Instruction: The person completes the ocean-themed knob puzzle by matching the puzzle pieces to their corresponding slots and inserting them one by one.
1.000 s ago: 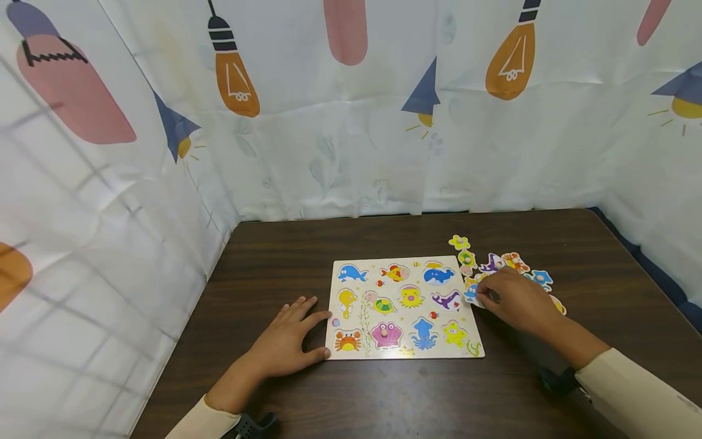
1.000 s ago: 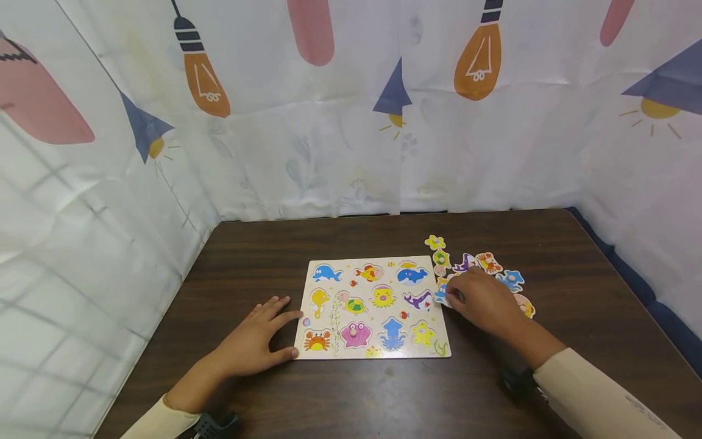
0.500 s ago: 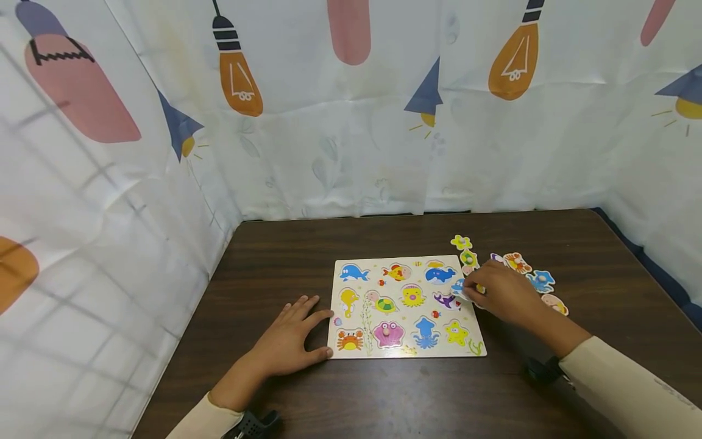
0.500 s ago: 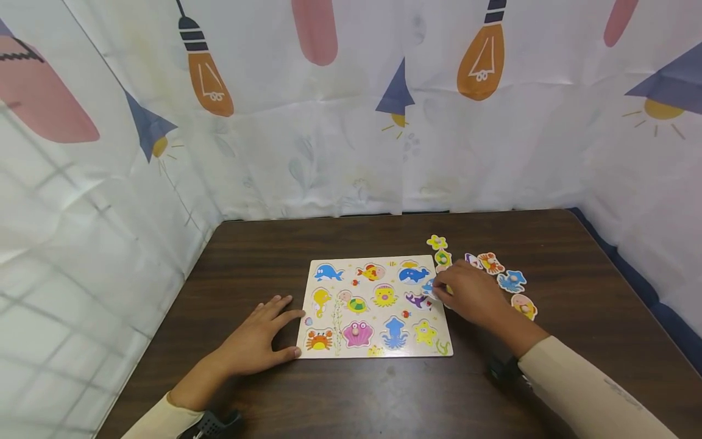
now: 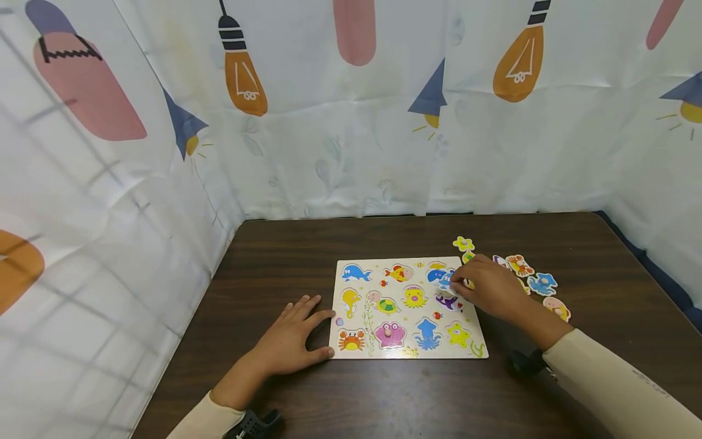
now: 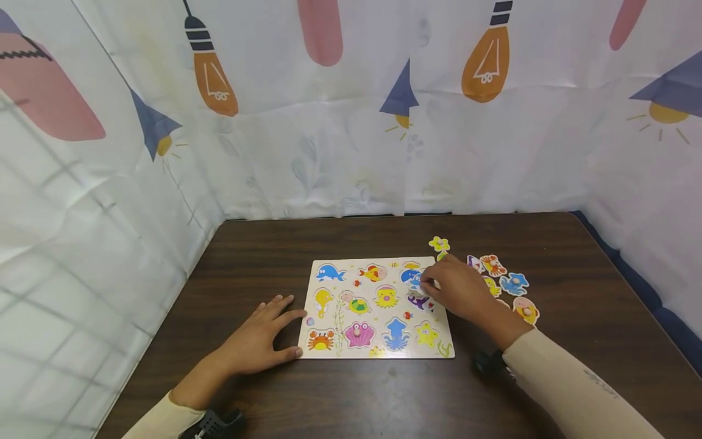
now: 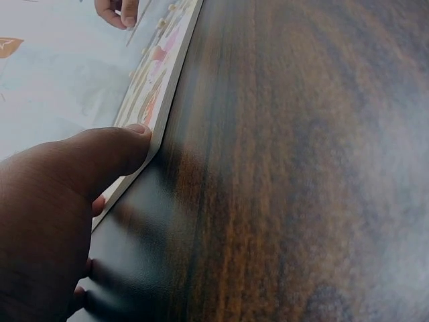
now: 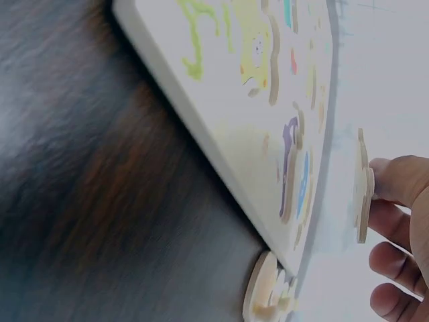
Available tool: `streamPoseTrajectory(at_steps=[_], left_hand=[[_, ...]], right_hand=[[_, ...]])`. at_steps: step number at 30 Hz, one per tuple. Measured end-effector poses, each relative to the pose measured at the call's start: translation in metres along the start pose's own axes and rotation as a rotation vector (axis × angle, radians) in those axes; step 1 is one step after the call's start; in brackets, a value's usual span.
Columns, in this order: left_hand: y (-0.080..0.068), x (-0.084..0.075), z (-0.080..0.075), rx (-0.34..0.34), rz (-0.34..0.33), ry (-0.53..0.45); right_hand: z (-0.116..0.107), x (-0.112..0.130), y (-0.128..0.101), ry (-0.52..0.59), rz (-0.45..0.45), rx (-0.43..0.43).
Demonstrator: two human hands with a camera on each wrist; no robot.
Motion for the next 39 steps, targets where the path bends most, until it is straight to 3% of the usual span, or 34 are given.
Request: streamPoseTrajectory(at_steps=[18,39], left_hand=[[-0.001,0.001,-0.001,0.005,0.004,-0.010],[0.000,0.000,0.000,0.005,0.001,-0.019]], right_hand=[[0.003,0.022,0.020,-0.008,-0.013,0.014],[0.012,0.041,0.037,0.062,-0.027,0.029]])
Point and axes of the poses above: each hand's wrist, its own y-axis towards the middle knuckle, its own z-axis out of the palm, x = y × z, the point moved 7 cm from there along y, towards the middle knuckle, and after that the axes turned 14 degrees about z, right-handed, at the moved point
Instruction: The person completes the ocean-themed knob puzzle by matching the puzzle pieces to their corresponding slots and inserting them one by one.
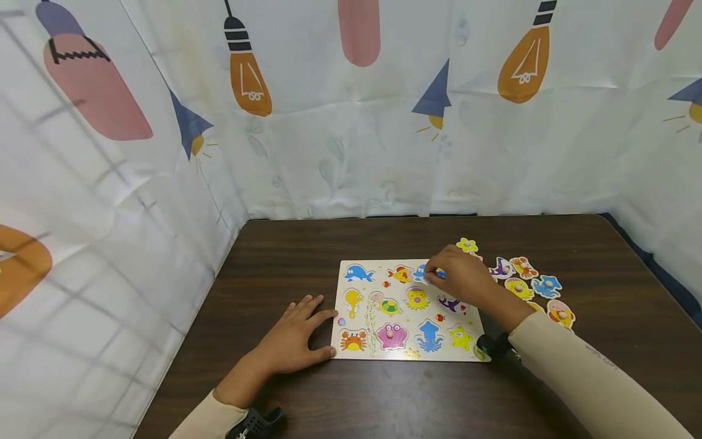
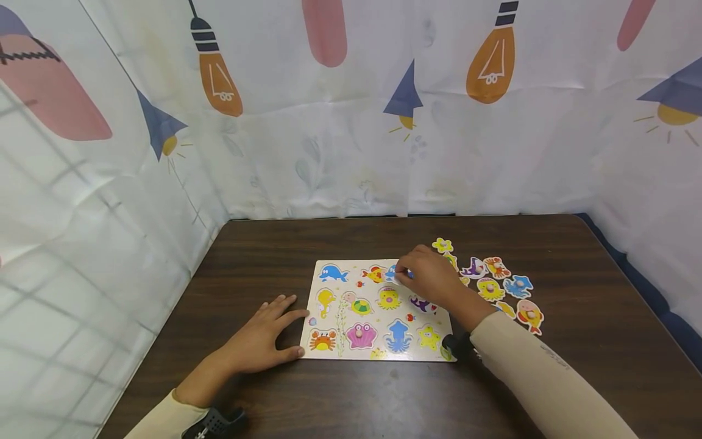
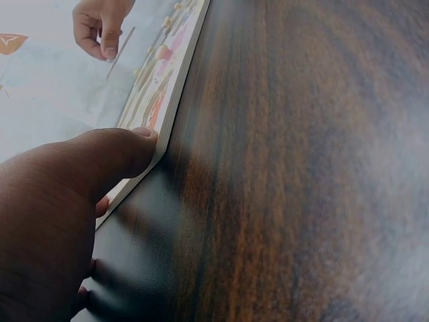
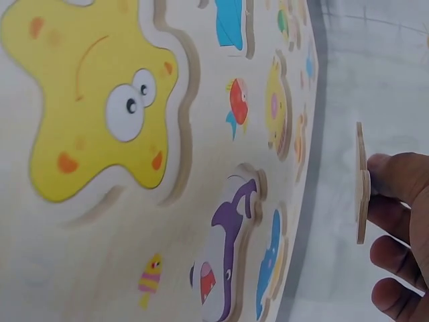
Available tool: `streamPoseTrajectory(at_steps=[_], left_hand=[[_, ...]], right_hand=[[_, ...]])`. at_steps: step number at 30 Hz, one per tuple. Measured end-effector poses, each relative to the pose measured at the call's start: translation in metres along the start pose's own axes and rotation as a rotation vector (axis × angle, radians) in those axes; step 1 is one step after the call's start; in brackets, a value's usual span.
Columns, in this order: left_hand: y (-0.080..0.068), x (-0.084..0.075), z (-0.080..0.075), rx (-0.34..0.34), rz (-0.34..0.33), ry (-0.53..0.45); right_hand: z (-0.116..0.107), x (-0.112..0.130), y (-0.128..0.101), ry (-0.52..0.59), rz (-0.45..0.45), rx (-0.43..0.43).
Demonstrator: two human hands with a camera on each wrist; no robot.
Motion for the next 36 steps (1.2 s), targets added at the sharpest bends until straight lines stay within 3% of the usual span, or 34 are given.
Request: streamPoseTrajectory(at_steps=[36], left_hand=[[-0.001,0.000,0.001,0.010,-0.010,-0.015]], right_hand=[[0.026,0.026,0.028,0.002,0.000,0.067]])
Point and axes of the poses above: each hand's wrist, its own y-axis towards the middle knuckle, its own z-axis out of the palm, x = y × z, the point moved 7 cm from there along y, towards the middle knuckle, and after that the axes turned 14 degrees about z, right-handed, at the moved point
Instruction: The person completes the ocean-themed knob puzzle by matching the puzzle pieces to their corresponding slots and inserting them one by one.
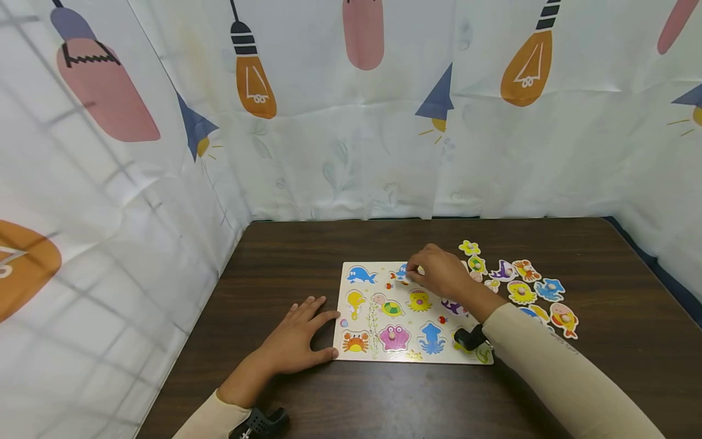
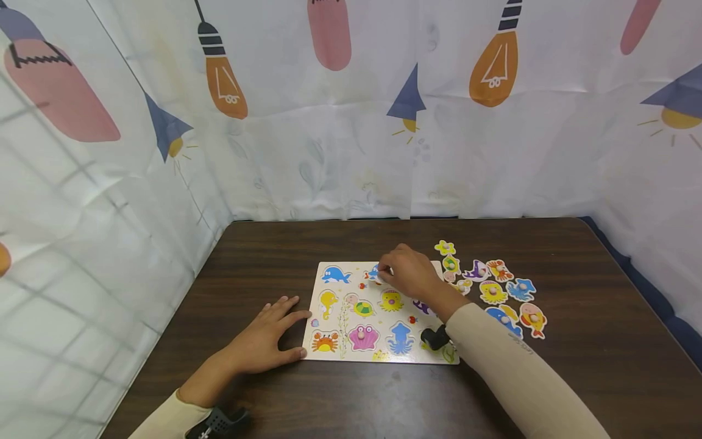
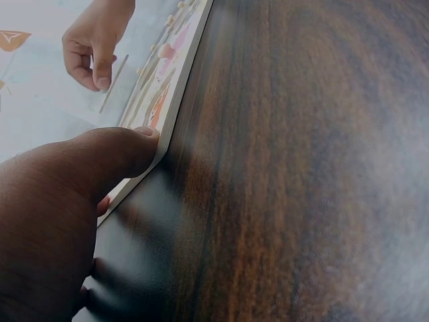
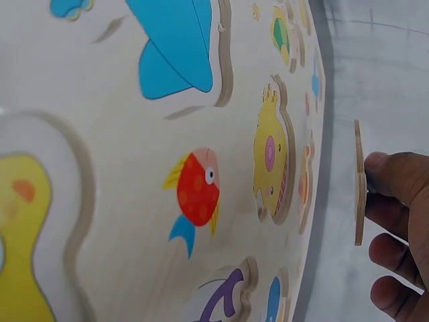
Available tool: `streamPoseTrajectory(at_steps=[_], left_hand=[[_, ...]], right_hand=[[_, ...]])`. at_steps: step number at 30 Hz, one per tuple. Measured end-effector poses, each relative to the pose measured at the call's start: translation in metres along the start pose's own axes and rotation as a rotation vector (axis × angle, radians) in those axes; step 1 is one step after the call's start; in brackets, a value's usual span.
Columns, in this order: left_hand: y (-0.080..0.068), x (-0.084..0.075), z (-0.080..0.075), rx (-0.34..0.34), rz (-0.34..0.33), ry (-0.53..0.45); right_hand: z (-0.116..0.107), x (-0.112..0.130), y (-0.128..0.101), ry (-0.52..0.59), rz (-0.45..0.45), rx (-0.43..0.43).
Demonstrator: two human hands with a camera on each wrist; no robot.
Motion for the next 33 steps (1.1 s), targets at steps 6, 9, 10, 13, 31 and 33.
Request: streamPoseTrajectory(at_steps=[6,9,10,13,31,33], left_hand=[[0.000,-0.001,0.000,0.004,-0.002,-0.013],[0.000,-0.001,-0.001,0.003,-0.002,-0.014],[0.000,-0.001,-0.001,0.002,-0.002,-0.013],[-0.001,-0.001,-0.001,0.002,0.000,-0.015],[-0.001,-0.001,0.000,0.000,-0.007,-0.015],[-0.001,-0.001,-0.001,-0.001,-0.007,-0.019]], right_hand=[[0.005,0.001,0.005,0.006,0.001,-0.005],[0.006,0.002,0.007,0.009,0.006,-0.004],[0.006,0.003,0.007,0.013,0.005,-0.002],[0.008,0.005,0.009,0.017,0.004,0.003],[0.014,0.020,0.021,0.013,-0.012,0.013],[0.015,0.022,0.022,0.011,-0.010,0.016]])
Point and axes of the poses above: each hand's wrist, its own y-axis towards the middle knuckle, its own z-axis out of the palm, x = y × z, the point moved 7 cm from there along y, towards the middle knuckle, and after that the axes turned 14 degrees about z, right-handed, at the moved point
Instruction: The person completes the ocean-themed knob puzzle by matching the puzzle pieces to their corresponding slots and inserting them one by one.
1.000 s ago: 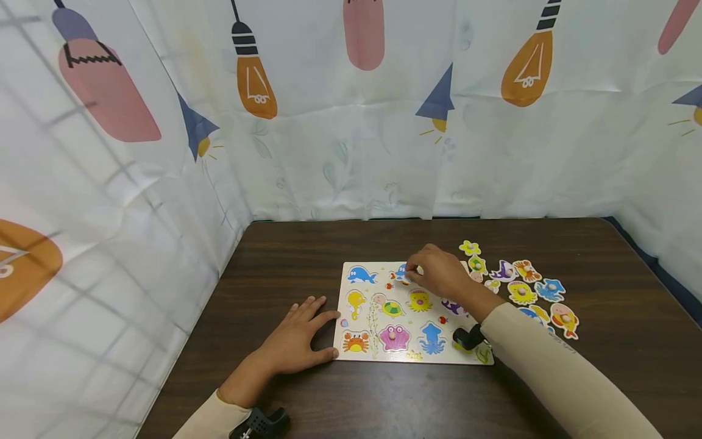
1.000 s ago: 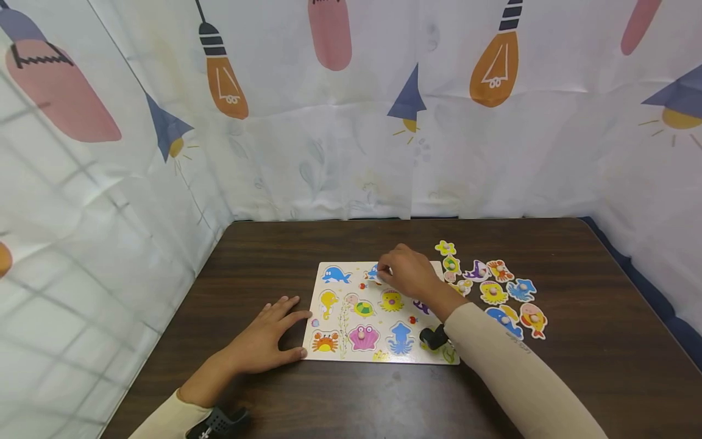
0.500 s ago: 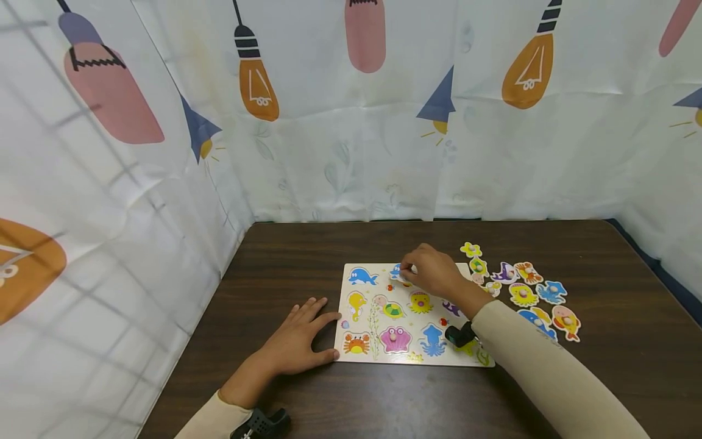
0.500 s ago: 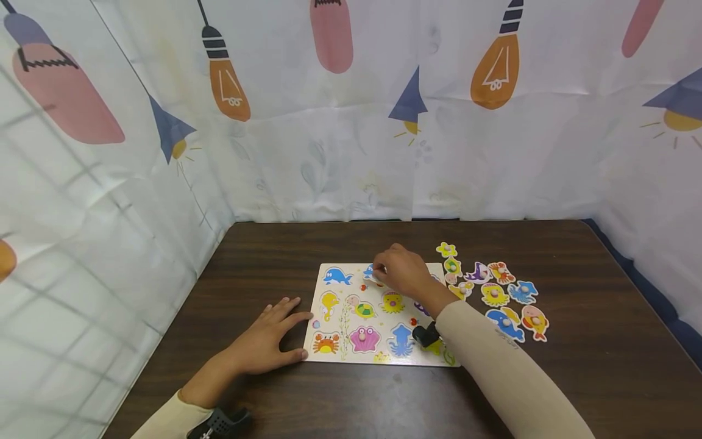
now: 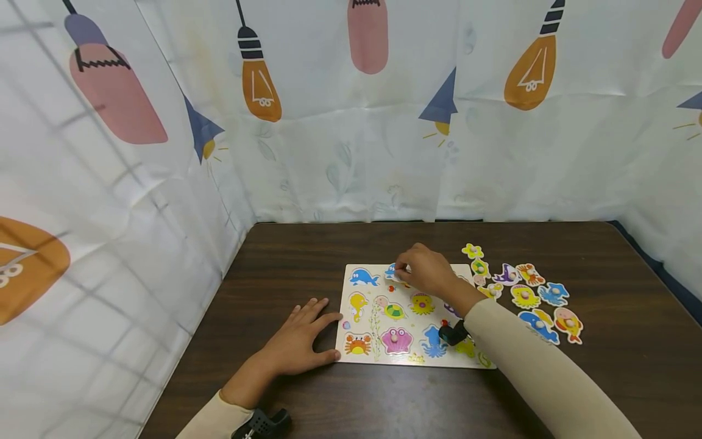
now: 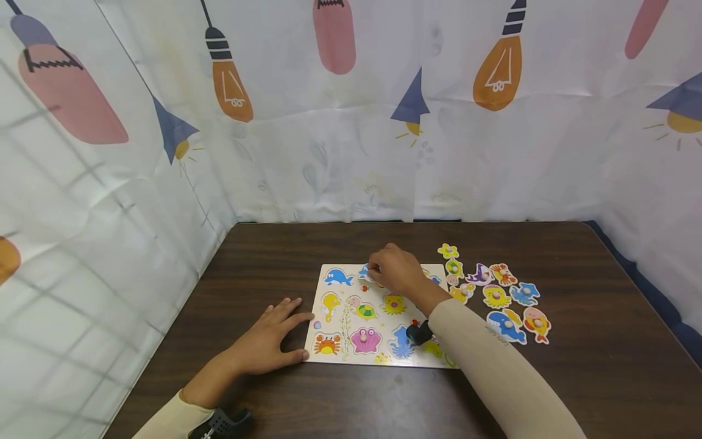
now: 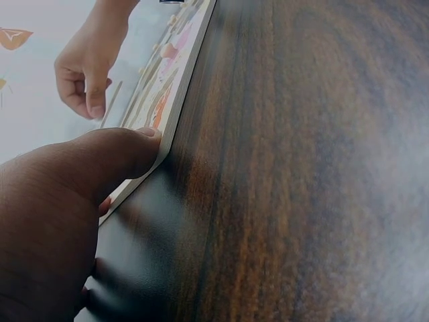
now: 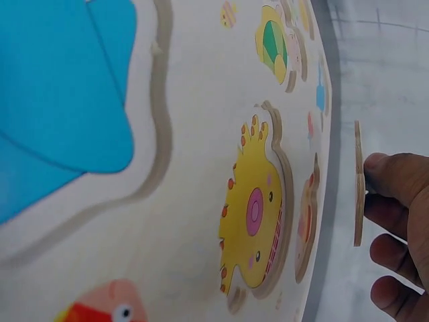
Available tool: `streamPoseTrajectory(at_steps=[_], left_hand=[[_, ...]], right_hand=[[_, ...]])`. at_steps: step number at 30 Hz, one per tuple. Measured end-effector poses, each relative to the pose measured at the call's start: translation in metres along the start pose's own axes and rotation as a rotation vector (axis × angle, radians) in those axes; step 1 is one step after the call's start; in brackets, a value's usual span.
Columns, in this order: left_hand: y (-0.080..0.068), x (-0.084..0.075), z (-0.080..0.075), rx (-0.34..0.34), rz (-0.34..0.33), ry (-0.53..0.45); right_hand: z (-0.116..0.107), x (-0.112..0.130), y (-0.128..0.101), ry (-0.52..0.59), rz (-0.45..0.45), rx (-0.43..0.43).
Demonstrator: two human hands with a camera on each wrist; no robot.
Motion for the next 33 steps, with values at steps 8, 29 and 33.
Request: streamPoseTrajectory(at_steps=[8,29,33], left_hand=[[0.000,0.000,0.001,-0.004,0.000,0.004],[0.001,0.001,0.000,0.001,-0.001,0.003],[0.001,0.000,-0.001,-0.003,0.002,0.005]], right_hand=[[0.003,0.006,0.005,-0.003,0.007,0.019],[0.009,0.022,0.012,0.013,-0.010,0.031],[0.010,0.023,0.014,0.021,-0.006,0.037]])
Point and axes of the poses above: each hand's wrist, its own y-axis towards the middle knuckle, its own z-axis out of the palm, x = y × z, the point moved 7 cm from there along y, towards the middle knuckle, and after that the axes turned 14 degrees about z, right-handed, at the moved point
